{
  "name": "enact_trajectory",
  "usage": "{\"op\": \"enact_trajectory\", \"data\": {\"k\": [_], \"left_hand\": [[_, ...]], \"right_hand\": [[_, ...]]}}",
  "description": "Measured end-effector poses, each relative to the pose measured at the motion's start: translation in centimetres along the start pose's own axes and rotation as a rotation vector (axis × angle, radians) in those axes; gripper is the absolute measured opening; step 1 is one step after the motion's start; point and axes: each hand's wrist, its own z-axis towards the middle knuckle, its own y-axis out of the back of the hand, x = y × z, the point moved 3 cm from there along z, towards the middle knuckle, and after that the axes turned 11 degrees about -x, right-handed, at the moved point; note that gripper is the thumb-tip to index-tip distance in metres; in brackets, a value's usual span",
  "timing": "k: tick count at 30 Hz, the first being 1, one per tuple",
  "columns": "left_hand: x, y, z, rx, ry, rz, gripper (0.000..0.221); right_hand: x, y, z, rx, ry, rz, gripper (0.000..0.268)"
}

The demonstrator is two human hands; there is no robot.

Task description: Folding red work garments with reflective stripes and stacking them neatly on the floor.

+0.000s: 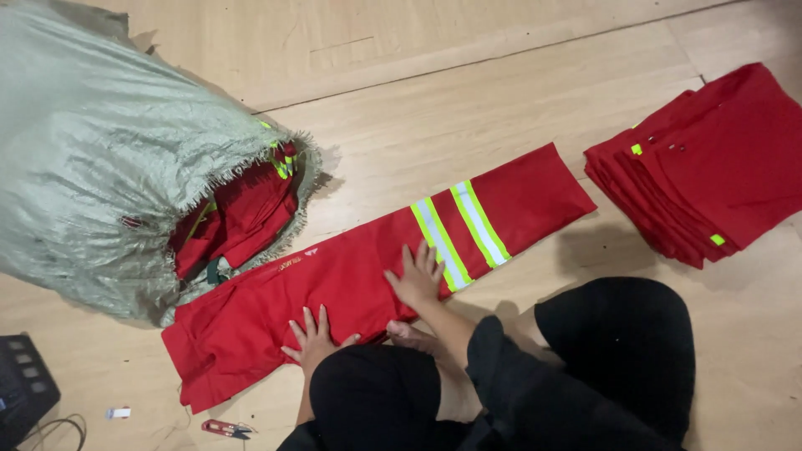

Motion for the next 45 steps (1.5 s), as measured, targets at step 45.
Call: {"op": "enact_trajectory", "data": {"k": [45], "left_hand": [[6.4, -3.4, 2.6, -0.062, 0.121, 0.068, 0.143]], "right_hand": [[-18.9, 13.4, 20.5, -0.317, 0.268, -0.347, 0.069]]}}
